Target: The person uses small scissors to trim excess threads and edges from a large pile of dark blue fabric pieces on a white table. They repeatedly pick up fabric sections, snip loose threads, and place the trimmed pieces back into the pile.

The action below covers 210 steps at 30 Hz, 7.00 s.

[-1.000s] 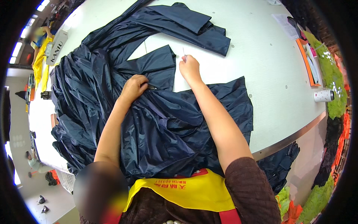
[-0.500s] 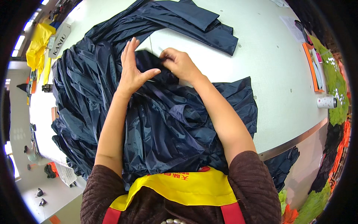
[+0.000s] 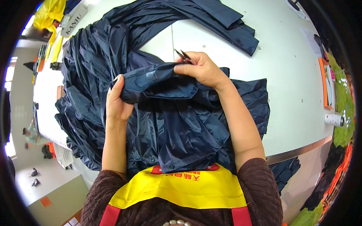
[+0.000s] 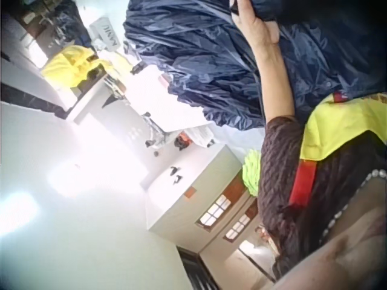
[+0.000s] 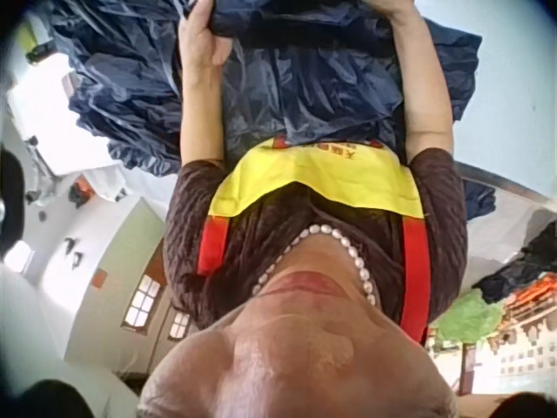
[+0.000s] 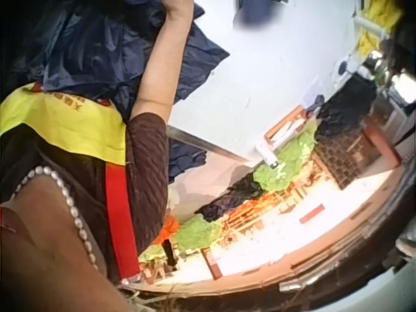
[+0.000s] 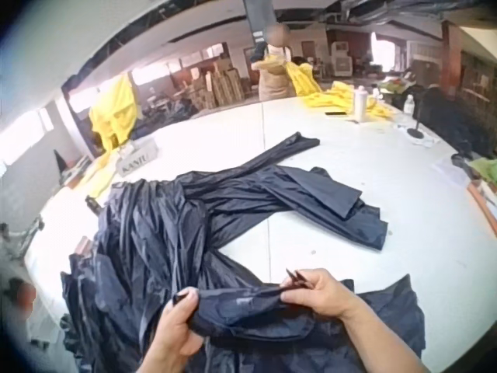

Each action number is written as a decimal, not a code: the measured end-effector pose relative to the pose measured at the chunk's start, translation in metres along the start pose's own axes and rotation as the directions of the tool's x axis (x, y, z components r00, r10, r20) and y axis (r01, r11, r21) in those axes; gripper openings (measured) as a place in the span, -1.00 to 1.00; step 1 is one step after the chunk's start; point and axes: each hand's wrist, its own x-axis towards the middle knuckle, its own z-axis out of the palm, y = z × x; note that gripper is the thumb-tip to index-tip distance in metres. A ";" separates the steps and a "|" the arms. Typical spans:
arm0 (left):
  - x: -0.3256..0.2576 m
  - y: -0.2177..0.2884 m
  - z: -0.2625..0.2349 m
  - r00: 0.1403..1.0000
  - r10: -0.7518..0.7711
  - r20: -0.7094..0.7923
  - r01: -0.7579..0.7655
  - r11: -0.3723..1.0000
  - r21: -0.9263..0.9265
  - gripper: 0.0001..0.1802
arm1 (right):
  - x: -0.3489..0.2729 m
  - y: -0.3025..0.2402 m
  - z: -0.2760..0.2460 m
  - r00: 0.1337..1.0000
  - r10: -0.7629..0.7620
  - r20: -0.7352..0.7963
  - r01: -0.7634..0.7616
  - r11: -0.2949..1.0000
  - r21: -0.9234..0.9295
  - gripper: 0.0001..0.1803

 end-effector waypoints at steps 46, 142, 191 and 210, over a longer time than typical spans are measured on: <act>0.015 -0.008 -0.011 0.915 -0.370 0.159 0.271 0.858 0.436 -0.77 | -0.022 -0.012 0.062 0.889 -0.433 -0.146 0.273 0.760 -0.590 -0.88; 0.298 -0.074 -0.052 0.842 0.131 0.524 -0.410 -0.477 0.778 -0.81 | -0.018 0.133 0.071 0.925 0.328 -0.191 -0.193 0.840 0.507 -0.78; 0.018 -0.045 -0.039 0.935 0.332 -0.127 -0.277 0.904 0.325 -0.72 | -0.007 0.014 0.089 0.827 -0.549 -0.123 0.333 0.654 -0.679 -0.56; -0.008 -0.009 -0.032 0.724 0.586 0.363 -0.274 -0.237 0.932 -0.18 | 0.004 0.049 0.032 0.905 -0.425 0.013 0.321 0.663 -0.676 -0.77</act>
